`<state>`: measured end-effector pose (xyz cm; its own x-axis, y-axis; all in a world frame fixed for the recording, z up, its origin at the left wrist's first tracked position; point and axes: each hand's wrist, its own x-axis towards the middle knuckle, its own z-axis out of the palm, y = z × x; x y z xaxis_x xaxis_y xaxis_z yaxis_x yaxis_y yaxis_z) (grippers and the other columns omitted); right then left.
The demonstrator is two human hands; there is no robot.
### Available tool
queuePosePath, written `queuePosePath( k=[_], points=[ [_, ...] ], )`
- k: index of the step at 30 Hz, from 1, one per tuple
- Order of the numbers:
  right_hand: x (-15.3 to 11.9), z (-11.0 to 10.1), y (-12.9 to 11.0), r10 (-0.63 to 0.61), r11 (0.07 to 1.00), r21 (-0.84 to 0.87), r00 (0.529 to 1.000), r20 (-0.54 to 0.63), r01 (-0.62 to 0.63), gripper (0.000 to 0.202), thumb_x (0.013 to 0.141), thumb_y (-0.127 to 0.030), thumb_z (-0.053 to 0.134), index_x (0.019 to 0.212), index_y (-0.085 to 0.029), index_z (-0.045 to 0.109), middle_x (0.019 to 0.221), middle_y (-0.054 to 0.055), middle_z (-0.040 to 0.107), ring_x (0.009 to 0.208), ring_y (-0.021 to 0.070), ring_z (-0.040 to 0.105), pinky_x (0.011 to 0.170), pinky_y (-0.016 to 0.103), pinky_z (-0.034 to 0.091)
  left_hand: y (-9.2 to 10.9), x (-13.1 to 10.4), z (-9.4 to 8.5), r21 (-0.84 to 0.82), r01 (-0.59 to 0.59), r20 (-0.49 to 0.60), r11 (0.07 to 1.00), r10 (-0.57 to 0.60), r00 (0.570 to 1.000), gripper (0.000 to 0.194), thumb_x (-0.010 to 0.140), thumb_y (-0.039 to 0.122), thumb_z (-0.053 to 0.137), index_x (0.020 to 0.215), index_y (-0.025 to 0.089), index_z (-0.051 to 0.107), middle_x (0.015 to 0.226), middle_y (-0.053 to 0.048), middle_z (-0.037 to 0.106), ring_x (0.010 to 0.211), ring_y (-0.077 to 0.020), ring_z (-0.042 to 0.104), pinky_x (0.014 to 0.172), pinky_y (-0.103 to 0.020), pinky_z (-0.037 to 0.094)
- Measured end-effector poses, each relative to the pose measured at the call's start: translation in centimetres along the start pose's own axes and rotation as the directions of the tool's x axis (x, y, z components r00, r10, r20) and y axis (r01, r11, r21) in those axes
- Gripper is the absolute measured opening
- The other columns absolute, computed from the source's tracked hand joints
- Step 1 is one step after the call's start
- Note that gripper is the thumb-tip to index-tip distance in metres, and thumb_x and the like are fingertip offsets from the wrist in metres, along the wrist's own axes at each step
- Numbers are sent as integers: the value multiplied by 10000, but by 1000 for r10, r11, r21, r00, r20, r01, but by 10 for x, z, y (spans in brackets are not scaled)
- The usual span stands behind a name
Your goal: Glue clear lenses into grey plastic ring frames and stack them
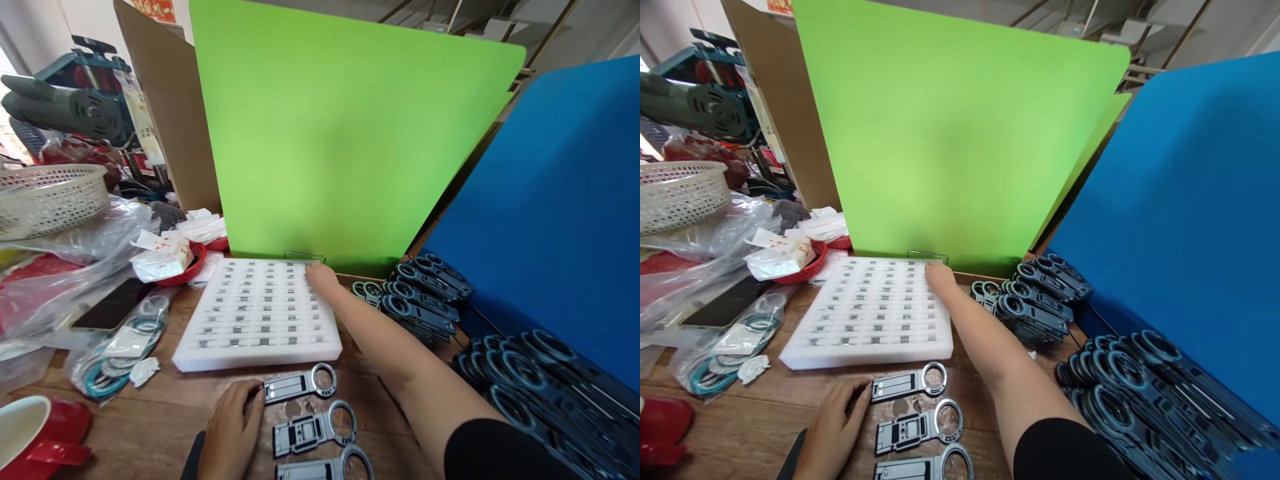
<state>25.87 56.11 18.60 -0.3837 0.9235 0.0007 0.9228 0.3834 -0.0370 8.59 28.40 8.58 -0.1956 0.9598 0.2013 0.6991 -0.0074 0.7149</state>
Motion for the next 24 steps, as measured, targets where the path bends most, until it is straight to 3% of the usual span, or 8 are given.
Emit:
queuePosePath(
  k=[4,8,12,15,17,19,21,24],
  points=[
    [-15,-17,3,37,996,87,996,-80,-30,257,921,-333,525,1094,-154,587,1128,82,602,993,204,590,865,420,481,3,0,-2,9,-10,-7,1000,10,1000,295,880,428,435,976,235,637,987,-46,684,944,-240,630,860,-413,503],
    [-52,-40,3,25,973,232,993,-118,3,230,945,-288,459,1033,-176,639,987,68,692,893,178,635,782,292,471,5,0,-5,35,-85,-64,996,87,994,272,888,406,438,971,234,632,958,-35,686,906,-226,637,815,-384,519],
    [-136,-45,4,-43,923,377,995,-92,75,194,921,-286,500,1012,-213,655,872,-5,713,752,120,646,674,206,448,6,-2,-9,35,-124,-101,992,127,987,270,899,383,426,986,204,609,959,-56,667,917,-226,617,815,-376,505],
    [-219,-36,11,-150,863,474,984,-95,177,107,837,-265,623,821,-204,709,848,12,696,813,148,627,724,230,436,11,-12,-9,33,-135,-93,990,137,986,272,895,365,430,1010,186,599,1014,-82,636,978,-243,584,862,-399,469],
    [-272,-27,17,-171,796,574,981,-89,191,126,830,-276,623,803,-202,722,808,27,684,786,165,618,712,254,441,20,-27,-7,37,-201,-54,979,203,978,250,884,350,459,996,190,615,1029,-84,625,995,-244,572,888,-402,449],
    [-316,-14,18,-108,713,695,994,-25,95,154,837,-282,595,799,-206,724,785,23,683,755,164,618,706,260,447,34,-47,-4,33,-354,23,935,354,935,201,876,308,494,983,203,629,1006,-74,631,971,-229,577,883,-387,445],
    [-348,1,15,12,623,780,998,68,-61,140,813,-290,605,783,-203,712,747,9,679,709,161,611,674,257,448,50,-70,0,1,-524,125,852,520,845,184,875,252,512,1016,216,625,988,-63,641,941,-209,585,859,-367,451],
    [-377,23,4,170,455,854,966,194,-251,122,762,-308,636,771,-193,678,712,-6,665,671,158,597,621,246,439,68,-95,6,-58,-631,272,774,620,736,228,872,226,527,1088,231,603,1036,-56,646,959,-200,585,861,-363,452]
  ],
)
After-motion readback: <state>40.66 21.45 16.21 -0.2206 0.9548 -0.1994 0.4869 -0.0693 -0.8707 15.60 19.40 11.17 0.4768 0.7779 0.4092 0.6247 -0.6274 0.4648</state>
